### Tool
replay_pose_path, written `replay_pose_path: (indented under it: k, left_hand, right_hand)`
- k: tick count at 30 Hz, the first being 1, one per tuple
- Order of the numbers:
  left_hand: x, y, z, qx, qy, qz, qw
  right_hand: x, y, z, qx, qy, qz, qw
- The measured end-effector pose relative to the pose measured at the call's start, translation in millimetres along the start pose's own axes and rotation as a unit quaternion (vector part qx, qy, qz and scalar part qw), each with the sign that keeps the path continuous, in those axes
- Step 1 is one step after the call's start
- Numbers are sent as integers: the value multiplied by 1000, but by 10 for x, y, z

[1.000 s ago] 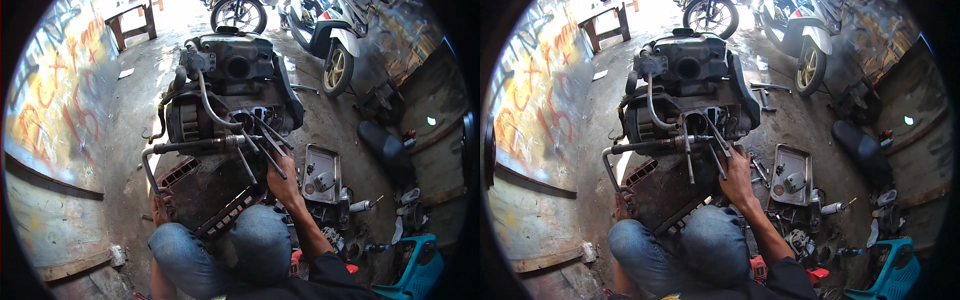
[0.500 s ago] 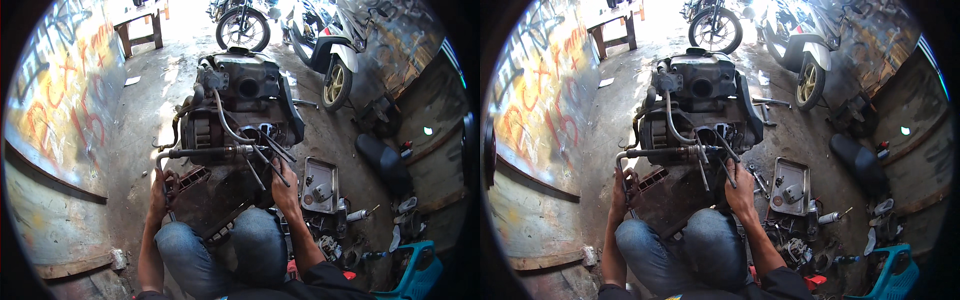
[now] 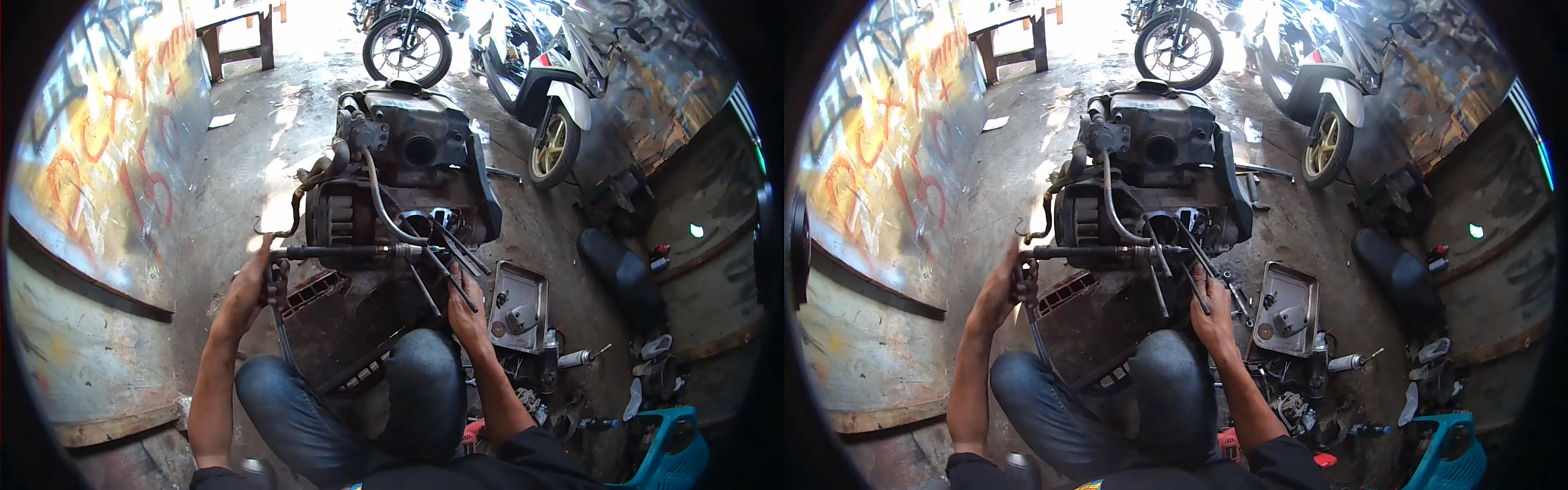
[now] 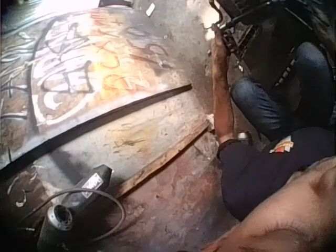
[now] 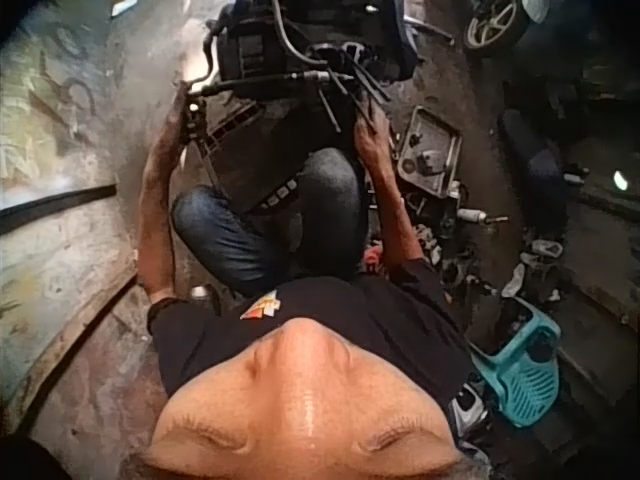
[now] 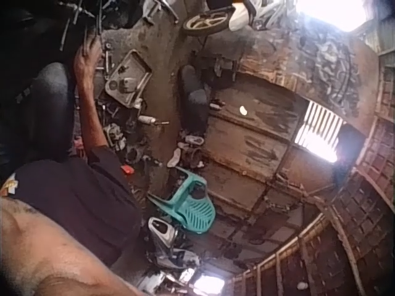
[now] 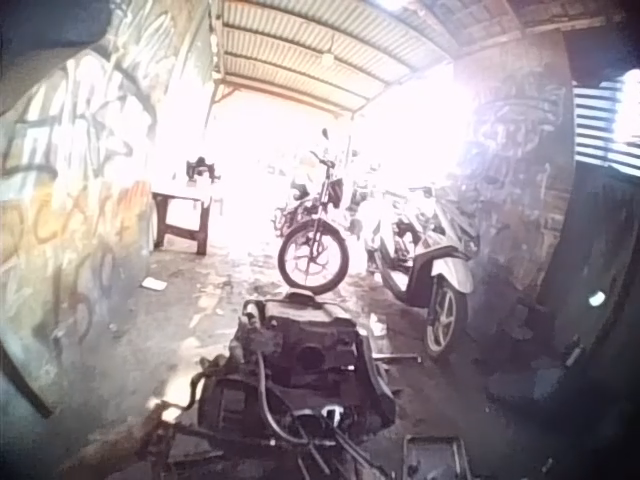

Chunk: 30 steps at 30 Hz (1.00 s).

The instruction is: The recorder is disassembling and repairing components of a motorcycle engine in a workshop.

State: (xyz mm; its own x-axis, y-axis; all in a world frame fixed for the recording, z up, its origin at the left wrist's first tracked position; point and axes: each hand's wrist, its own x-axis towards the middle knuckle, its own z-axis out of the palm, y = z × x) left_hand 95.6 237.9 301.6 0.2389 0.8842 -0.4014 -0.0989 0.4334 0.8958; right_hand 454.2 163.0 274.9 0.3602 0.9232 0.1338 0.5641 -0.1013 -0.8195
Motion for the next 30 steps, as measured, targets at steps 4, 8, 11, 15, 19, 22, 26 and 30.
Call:
replay_pose_path:
  k: [4, 8, 11, 15, 19, 22, 26, 30]
  left_hand:
    - [-67, 116, 134, -14, 25, 5, 1000]
    - [-131, 192, 191, 10, 50, 43, 998]
    - [-169, 233, 206, 33, 63, 60, 996]
    - [-123, 130, 307, 45, 156, 97, 982]
    - [54, -67, 428, 174, 316, 195, 912]
    - [110, -154, 439, 230, 368, 221, 873]
    - [115, -162, 428, 242, 372, 248, 861]
    - [121, -153, 426, 238, 367, 255, 862]
  right_hand:
    - [48, -68, -105, -54, -76, 75, 993]
    - [93, -93, -146, -40, -95, 81, 991]
    - [100, -57, -164, 0, -103, 54, 993]
    - [96, 10, -102, 46, -93, 47, 993]
    - [90, 64, -2, 43, -42, 15, 998]
    - [119, 88, -2, 18, -70, 76, 994]
    - [179, 64, -33, -35, -100, 66, 992]
    - [235, 29, -123, -73, -140, 49, 986]
